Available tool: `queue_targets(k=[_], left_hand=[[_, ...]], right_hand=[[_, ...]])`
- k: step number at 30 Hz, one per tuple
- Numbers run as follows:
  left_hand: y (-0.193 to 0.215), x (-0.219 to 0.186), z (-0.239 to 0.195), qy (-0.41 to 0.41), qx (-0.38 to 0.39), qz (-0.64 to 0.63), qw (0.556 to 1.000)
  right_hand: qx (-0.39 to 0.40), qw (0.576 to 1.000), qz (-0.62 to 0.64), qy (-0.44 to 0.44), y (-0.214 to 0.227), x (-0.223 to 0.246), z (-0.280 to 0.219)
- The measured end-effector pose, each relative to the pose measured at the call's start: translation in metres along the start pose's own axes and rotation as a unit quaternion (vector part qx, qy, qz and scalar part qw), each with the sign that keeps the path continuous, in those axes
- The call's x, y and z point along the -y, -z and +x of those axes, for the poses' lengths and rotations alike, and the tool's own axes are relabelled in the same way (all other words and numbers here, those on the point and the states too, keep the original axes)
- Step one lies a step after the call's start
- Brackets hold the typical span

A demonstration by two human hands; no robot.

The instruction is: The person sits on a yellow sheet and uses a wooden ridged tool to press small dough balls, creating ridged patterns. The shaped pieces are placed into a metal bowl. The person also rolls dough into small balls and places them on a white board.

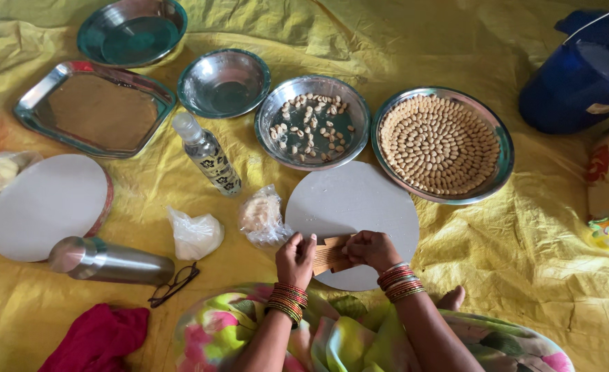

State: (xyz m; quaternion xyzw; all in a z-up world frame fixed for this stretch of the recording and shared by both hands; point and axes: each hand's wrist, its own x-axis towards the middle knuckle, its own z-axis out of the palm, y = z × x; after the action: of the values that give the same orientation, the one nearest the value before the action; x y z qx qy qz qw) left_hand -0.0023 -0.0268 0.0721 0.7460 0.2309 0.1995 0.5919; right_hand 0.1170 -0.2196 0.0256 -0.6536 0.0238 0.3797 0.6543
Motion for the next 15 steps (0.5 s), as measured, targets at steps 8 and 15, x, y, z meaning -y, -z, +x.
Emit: queue_targets(k=[8,15], left_hand=[[-0.001,-0.003,0.0,-0.008,-0.001,-0.021,1.0],[0.001,-0.002,0.0,-0.015,0.013,-0.03,0.999]], right_hand=[[-0.01,0.999,-0.043,-0.02,0.001,0.011,-0.007],[-0.002,0.999,-0.04,-0.034,0.005,0.017,-0.01]])
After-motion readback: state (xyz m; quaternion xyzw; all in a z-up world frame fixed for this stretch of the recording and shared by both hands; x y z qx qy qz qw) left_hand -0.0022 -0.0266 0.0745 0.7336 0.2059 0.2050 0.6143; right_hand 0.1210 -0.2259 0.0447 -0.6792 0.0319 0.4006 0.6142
